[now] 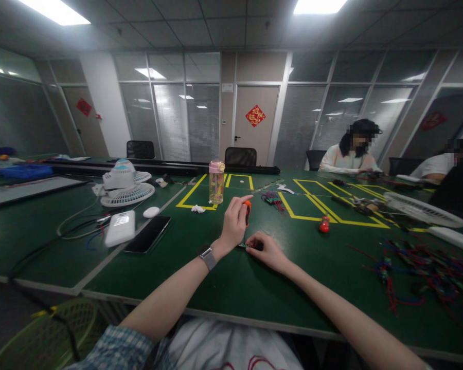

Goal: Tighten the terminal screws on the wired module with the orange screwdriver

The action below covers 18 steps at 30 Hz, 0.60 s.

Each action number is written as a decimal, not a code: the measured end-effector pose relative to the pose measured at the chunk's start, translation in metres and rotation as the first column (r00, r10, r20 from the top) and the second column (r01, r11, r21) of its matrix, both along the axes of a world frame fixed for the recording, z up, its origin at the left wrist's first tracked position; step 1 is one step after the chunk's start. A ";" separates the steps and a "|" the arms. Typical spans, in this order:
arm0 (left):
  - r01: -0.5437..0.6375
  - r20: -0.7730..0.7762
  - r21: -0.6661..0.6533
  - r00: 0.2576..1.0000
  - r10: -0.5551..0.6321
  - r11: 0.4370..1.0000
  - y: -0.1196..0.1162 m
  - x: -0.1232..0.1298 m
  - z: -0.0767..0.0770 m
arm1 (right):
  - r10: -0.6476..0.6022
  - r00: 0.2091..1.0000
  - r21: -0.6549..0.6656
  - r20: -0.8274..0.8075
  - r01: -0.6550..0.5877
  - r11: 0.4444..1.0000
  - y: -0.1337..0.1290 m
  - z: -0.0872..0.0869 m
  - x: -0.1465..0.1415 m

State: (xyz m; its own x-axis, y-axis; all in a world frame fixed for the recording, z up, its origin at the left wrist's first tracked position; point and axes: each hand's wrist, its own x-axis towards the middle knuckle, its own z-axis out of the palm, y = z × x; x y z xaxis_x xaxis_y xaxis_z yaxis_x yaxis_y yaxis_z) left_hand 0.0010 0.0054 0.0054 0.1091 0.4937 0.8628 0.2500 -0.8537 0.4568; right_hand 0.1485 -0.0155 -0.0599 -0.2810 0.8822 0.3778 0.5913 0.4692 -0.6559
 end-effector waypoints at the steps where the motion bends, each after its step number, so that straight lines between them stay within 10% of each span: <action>1: 0.013 -0.004 -0.007 1.000 -0.013 1.000 0.000 0.000 0.000 | 0.002 1.000 -0.001 -0.001 -0.002 1.000 0.000 0.000 0.000; 18: -0.051 -0.003 0.068 0.999 0.052 0.996 -0.002 0.001 0.000 | -0.006 1.000 0.010 0.019 0.006 1.000 -0.001 0.002 0.000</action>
State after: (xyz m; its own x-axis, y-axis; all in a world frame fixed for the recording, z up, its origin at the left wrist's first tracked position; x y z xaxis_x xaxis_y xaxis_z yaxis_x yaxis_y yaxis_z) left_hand 0.0022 0.0036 0.0059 0.0893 0.4393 0.8939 0.2964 -0.8685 0.3972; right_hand 0.1480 -0.0165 -0.0582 -0.2828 0.8802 0.3812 0.6062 0.4719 -0.6401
